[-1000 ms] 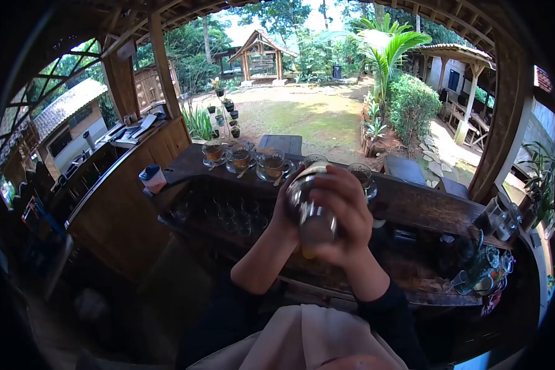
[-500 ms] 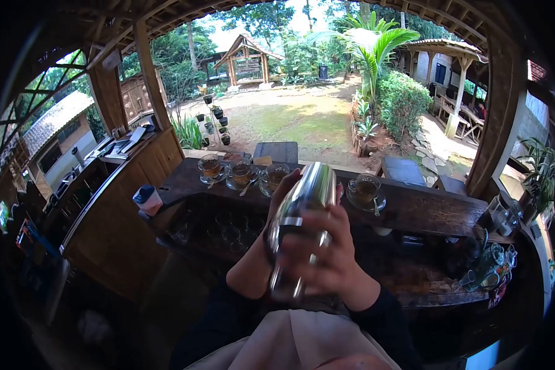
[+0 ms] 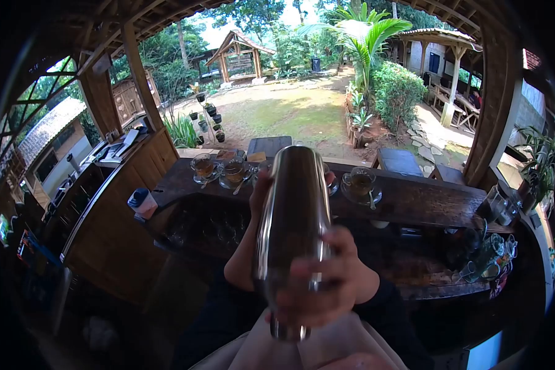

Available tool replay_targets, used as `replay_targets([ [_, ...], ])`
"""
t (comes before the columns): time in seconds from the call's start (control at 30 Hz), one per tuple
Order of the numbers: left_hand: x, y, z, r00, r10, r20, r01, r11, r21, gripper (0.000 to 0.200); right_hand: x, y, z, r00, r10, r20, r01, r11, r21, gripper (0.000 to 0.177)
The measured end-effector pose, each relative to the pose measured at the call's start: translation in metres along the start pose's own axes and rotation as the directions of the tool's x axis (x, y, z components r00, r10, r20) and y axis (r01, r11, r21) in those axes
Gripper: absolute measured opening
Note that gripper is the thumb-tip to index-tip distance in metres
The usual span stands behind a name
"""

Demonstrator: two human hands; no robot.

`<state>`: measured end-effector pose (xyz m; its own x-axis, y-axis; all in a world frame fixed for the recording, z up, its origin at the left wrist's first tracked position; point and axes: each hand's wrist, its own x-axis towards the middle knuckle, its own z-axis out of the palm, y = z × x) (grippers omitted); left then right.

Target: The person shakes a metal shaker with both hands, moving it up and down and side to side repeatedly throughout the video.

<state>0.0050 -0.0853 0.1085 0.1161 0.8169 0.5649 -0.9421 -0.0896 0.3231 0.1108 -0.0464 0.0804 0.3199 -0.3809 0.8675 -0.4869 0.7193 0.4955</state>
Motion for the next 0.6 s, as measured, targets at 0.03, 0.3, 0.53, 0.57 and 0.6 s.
replay_targets([
  [0.03, 0.013, -0.017, -0.006, 0.856, 0.298, 0.423, -0.395, 0.904, 0.165, 0.077, 0.001, -0.001, -0.003, 1.000, 0.001, 0.001, -0.001, 1.000, -0.001, 0.019],
  [0.3, 0.023, -0.003, -0.043, 0.988, 0.062, -0.139, -0.062, 0.998, 0.003, 0.054, 0.046, 0.027, -0.035, 0.725, 0.670, 0.157, -0.647, 0.742, -0.178, 0.043],
  [0.53, 0.042, -0.028, -0.022, 0.993, -0.032, 0.118, 0.058, 0.972, -0.226, 0.074, 0.006, 0.007, -0.042, 0.984, -0.034, 0.177, 0.045, 0.997, -0.058, 0.029],
  [0.57, 0.043, -0.022, -0.038, 0.996, -0.069, -0.064, 0.052, 0.971, -0.234, 0.068, 0.026, 0.027, -0.069, 0.928, 0.013, 0.372, 0.035, 0.992, -0.124, 0.026],
  [0.6, 0.045, -0.027, -0.054, 0.988, -0.148, 0.049, 0.156, 0.908, -0.389, 0.063, 0.022, 0.045, -0.074, 0.886, 0.200, 0.419, -0.168, 0.979, -0.114, 0.032],
])
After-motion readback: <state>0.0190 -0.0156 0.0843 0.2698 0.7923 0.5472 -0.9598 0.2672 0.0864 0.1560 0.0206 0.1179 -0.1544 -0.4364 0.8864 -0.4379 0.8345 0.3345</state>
